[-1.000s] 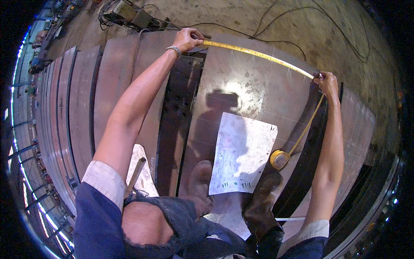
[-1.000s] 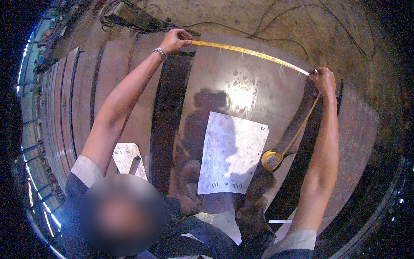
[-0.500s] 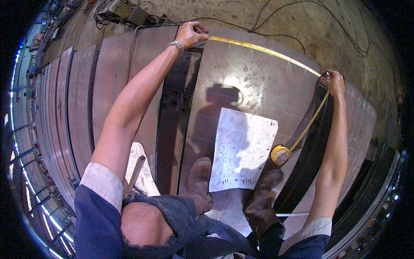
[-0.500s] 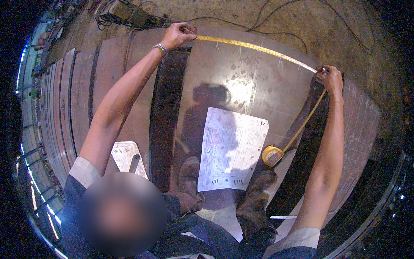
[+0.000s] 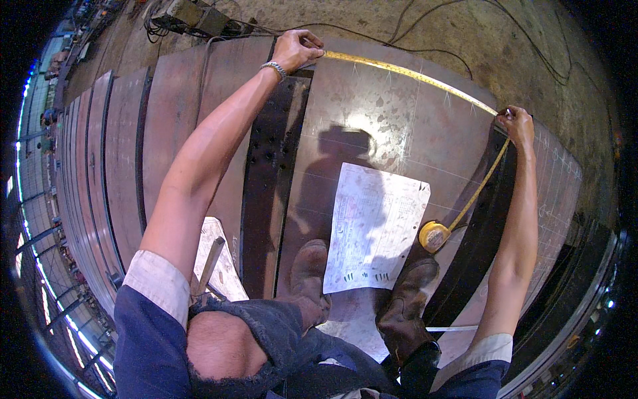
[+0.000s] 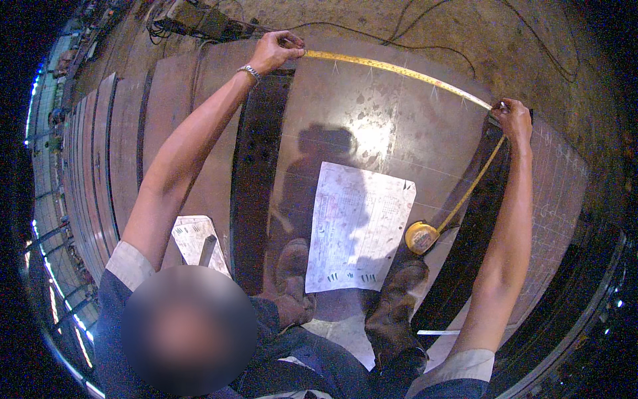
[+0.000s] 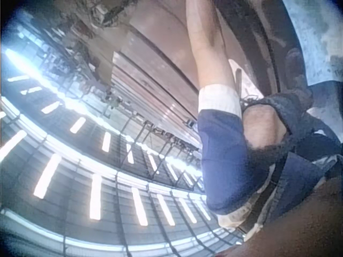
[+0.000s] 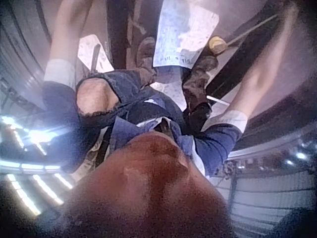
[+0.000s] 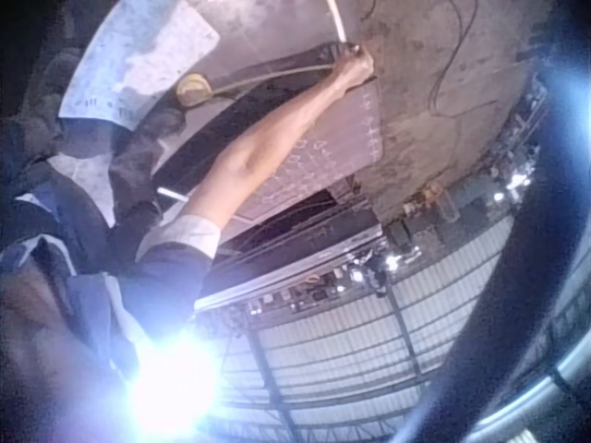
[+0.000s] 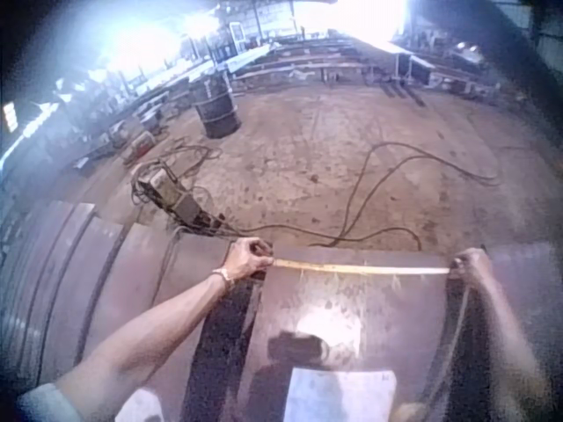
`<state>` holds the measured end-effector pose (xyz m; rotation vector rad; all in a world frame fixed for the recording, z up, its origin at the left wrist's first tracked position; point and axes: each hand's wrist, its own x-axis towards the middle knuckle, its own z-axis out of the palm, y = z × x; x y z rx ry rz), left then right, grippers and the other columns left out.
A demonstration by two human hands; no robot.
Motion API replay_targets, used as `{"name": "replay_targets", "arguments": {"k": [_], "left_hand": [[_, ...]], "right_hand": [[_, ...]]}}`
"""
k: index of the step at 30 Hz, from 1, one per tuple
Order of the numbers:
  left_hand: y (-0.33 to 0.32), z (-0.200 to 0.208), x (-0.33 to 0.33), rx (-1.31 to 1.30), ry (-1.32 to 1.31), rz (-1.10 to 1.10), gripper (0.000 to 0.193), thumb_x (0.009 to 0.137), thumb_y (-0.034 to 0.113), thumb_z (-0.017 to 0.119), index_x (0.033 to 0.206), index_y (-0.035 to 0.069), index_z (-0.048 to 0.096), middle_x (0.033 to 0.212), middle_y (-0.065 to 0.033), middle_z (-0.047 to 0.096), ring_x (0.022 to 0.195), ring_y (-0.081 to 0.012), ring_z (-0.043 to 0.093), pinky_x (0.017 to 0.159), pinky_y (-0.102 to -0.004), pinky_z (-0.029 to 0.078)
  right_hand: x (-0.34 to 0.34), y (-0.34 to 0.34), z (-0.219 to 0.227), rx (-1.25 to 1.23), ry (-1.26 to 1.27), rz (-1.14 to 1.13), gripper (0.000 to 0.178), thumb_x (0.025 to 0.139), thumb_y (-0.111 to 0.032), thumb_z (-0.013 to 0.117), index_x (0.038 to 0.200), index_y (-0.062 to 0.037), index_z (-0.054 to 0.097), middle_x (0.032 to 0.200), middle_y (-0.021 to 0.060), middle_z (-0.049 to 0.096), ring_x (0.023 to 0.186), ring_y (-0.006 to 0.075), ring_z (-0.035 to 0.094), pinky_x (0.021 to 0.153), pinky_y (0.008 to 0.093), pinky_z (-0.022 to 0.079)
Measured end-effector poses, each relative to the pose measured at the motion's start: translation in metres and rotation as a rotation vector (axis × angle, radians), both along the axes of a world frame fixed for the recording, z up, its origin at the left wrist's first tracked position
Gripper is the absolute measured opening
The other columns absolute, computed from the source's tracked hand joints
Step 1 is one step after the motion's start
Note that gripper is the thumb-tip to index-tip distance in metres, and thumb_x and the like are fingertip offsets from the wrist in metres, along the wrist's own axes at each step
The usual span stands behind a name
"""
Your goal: The person measures a large metal sheet using a tape measure and marks points with a marker. They then use a straightedge to draw straight lines between the marked points on the metal sheet.
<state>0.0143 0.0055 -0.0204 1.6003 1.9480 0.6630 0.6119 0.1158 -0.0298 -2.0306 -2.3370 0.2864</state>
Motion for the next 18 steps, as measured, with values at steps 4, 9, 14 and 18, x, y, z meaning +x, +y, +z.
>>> {"name": "replay_targets", "arguments": {"k": [4,9,14,18], "left_hand": [[-0.002,0.003,0.002,0.029,0.113,-0.050,0.027,0.078,0.029,0.086,0.099,0.012,0.082,0.092,-0.0036,0.080,0.086,-0.0157,0.075,0.083,-0.0313,0.057],[-0.004,0.006,0.006,0.010,0.131,-0.063,0.024,0.078,0.029,0.084,0.097,0.015,0.083,0.094,-0.0039,0.080,0.085,-0.0177,0.075,0.085,-0.0323,0.057],[-0.002,0.008,0.004,0.027,0.160,-0.097,0.024,0.078,0.028,0.082,0.096,0.013,0.082,0.092,-0.0054,0.079,0.085,-0.0189,0.075,0.084,-0.0337,0.057],[0.012,0.008,0.013,0.057,0.294,-0.198,0.027,0.079,0.027,0.082,0.101,0.011,0.080,0.095,-0.0078,0.078,0.087,-0.0211,0.074,0.083,-0.0360,0.056]], "right_hand": [[-0.004,-0.001,0.002,-0.029,-0.021,-0.020,0.047,0.079,-0.035,0.083,0.118,-0.0102,0.075,0.118,0.0164,0.073,0.112,0.0346,0.069,0.095,0.0448,0.053],[-0.010,-0.007,0.010,-0.047,-0.048,0.001,0.042,0.081,-0.037,0.081,0.115,-0.0136,0.076,0.117,0.0154,0.073,0.110,0.0353,0.069,0.091,0.0458,0.055],[-0.009,-0.011,0.008,-0.071,-0.007,0.013,0.038,0.082,-0.039,0.080,0.112,-0.0147,0.077,0.115,0.0146,0.073,0.108,0.0355,0.070,0.088,0.0455,0.055],[0.015,-0.009,0.000,-0.008,0.038,-0.005,0.042,0.081,-0.038,0.082,0.114,-0.0141,0.076,0.114,0.0142,0.074,0.106,0.0358,0.070,0.088,0.0457,0.055]]}}
